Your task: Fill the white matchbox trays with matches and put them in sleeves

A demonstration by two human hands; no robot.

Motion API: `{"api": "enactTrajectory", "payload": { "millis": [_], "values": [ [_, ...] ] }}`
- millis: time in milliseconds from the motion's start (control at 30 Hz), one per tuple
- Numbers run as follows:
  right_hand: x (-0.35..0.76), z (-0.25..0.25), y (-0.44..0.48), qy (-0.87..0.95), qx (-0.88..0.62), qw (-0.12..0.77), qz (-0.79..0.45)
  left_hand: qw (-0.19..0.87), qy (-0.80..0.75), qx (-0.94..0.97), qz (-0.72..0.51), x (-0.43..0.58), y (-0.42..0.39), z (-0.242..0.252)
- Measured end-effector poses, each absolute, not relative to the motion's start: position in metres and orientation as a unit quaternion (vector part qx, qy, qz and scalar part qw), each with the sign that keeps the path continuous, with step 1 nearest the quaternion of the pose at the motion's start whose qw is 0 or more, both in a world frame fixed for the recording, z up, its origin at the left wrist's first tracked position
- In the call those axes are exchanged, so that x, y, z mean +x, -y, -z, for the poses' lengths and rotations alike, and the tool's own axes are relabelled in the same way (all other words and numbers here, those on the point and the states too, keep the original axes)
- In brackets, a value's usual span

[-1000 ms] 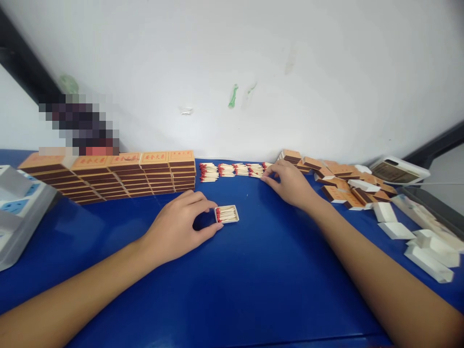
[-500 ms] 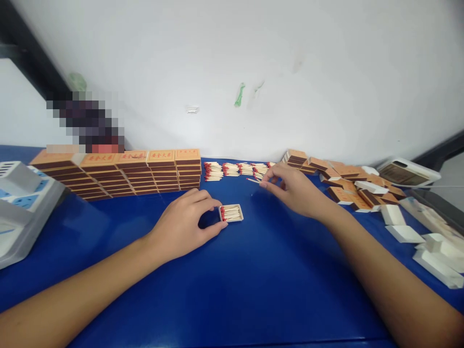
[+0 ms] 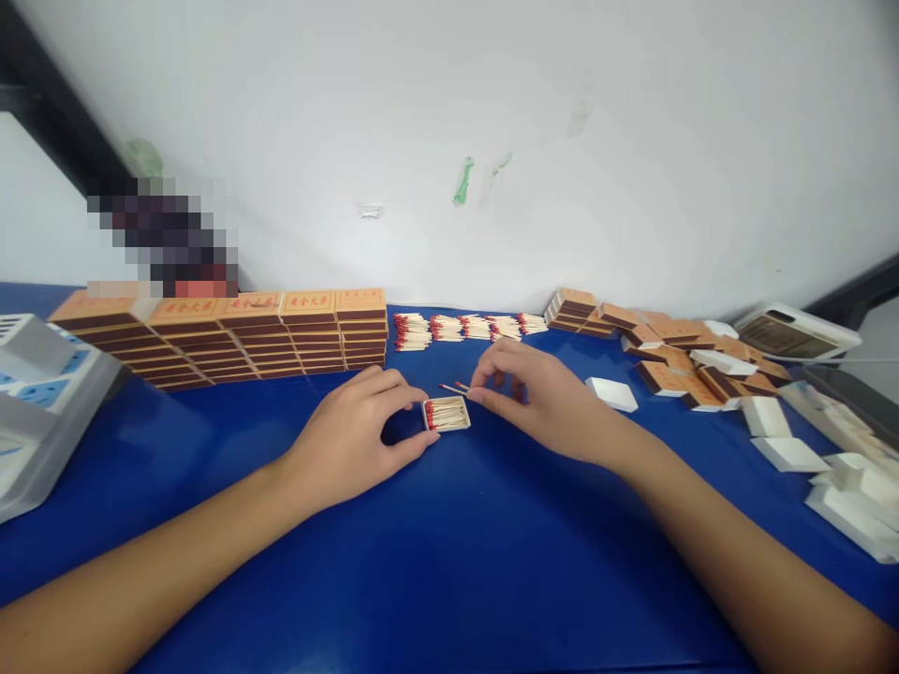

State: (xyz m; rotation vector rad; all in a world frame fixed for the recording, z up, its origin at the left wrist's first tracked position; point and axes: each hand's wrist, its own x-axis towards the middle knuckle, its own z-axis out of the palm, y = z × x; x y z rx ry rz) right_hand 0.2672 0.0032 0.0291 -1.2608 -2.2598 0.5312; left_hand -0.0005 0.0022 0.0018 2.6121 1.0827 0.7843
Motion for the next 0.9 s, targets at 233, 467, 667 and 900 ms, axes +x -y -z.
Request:
{"api": "enactTrajectory", "payload": {
  "millis": [233,467,667,900],
  "values": [
    [0.248,-0.021,0.006,0.868,-0.413,0.245,-0.127,0.109,-0.366,0.886,-0.261,0.001,-0.002,-0.002],
    [0.258,-0.017,-0.005,0.848,-0.445,0.266,-0.108,0.105,-0.365,0.888,-0.26,0.0,-0.002,-0.002],
    [0.264,-0.006,-0.018,0.833,-0.487,0.222,-0.138,0.103,-0.367,0.888,-0.259,0.0,-0.002,-0.001],
    [0.266,-0.008,-0.015,0.852,-0.474,0.203,-0.094,0.102,-0.364,0.889,-0.259,0.0,-0.002,-0.002]
  ]
}}
